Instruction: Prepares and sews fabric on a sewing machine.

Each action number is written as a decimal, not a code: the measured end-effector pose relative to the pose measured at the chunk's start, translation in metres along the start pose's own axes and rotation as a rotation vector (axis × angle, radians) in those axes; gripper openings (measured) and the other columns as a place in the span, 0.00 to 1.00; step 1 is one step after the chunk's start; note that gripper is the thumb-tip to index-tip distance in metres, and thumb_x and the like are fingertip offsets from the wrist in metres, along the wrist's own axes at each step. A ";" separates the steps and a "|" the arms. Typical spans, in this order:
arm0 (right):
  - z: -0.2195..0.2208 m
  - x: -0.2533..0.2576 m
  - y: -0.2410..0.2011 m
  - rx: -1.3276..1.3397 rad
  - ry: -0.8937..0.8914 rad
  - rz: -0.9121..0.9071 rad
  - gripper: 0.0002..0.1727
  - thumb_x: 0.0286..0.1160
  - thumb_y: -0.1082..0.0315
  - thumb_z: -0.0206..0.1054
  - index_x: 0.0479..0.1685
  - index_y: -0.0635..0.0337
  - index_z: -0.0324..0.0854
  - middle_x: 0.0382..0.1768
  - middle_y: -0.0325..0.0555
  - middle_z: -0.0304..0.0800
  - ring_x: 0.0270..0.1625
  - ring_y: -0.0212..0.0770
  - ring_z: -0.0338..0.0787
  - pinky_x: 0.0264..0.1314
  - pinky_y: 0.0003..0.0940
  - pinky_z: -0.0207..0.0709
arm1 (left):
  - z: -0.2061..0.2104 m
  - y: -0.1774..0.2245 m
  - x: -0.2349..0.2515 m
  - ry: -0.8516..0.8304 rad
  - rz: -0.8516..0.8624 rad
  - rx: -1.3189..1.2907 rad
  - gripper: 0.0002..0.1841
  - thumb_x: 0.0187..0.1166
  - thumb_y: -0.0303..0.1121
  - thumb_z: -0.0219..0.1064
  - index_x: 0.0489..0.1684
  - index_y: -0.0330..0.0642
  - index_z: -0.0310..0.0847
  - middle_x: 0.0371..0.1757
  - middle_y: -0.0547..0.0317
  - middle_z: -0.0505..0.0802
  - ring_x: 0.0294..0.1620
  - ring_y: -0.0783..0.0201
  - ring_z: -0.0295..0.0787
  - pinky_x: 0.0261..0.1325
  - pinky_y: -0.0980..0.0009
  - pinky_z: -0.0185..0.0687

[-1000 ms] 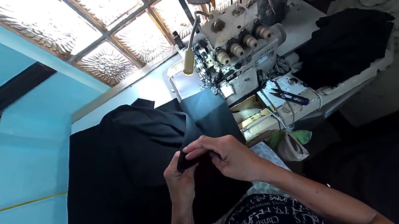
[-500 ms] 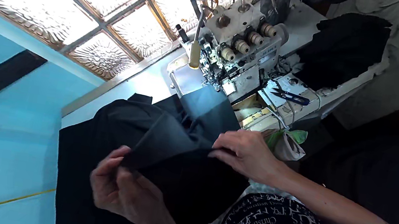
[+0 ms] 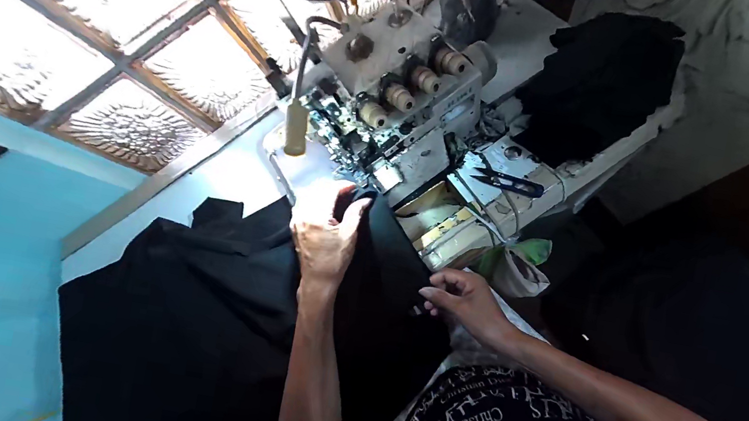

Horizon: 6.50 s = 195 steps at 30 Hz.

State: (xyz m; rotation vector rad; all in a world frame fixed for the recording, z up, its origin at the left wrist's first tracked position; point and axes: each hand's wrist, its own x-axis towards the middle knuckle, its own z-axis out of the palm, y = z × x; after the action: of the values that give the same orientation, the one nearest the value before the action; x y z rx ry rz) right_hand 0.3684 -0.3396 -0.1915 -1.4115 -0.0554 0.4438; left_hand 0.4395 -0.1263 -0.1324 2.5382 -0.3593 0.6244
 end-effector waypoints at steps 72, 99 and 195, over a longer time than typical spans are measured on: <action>-0.005 0.015 0.009 -0.295 0.108 -0.158 0.14 0.74 0.75 0.67 0.56 0.72 0.83 0.50 0.56 0.90 0.47 0.35 0.92 0.52 0.26 0.85 | 0.002 0.010 0.015 -0.018 -0.109 0.409 0.12 0.84 0.30 0.62 0.44 0.30 0.89 0.45 0.32 0.92 0.50 0.30 0.90 0.49 0.33 0.79; -0.012 0.000 0.014 -0.293 0.035 -0.170 0.15 0.66 0.78 0.67 0.53 0.74 0.81 0.47 0.58 0.88 0.43 0.36 0.90 0.46 0.26 0.85 | 0.001 -0.010 0.020 0.075 -0.151 -0.066 0.10 0.75 0.30 0.74 0.38 0.29 0.84 0.34 0.46 0.88 0.34 0.61 0.83 0.42 0.63 0.79; -0.004 0.065 -0.066 -1.204 0.236 -0.913 0.14 0.78 0.67 0.69 0.55 0.68 0.86 0.43 0.60 0.90 0.34 0.57 0.92 0.36 0.52 0.86 | -0.065 0.023 -0.024 0.732 0.072 0.091 0.11 0.79 0.28 0.69 0.30 0.25 0.83 0.34 0.45 0.86 0.41 0.63 0.85 0.49 0.77 0.80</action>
State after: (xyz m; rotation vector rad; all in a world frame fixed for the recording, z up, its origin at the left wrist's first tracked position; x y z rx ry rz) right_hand 0.4467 -0.3284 -0.1435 -2.3668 -0.8506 -0.6512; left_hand 0.3864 -0.1085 -0.0847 2.1813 -0.1558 1.5453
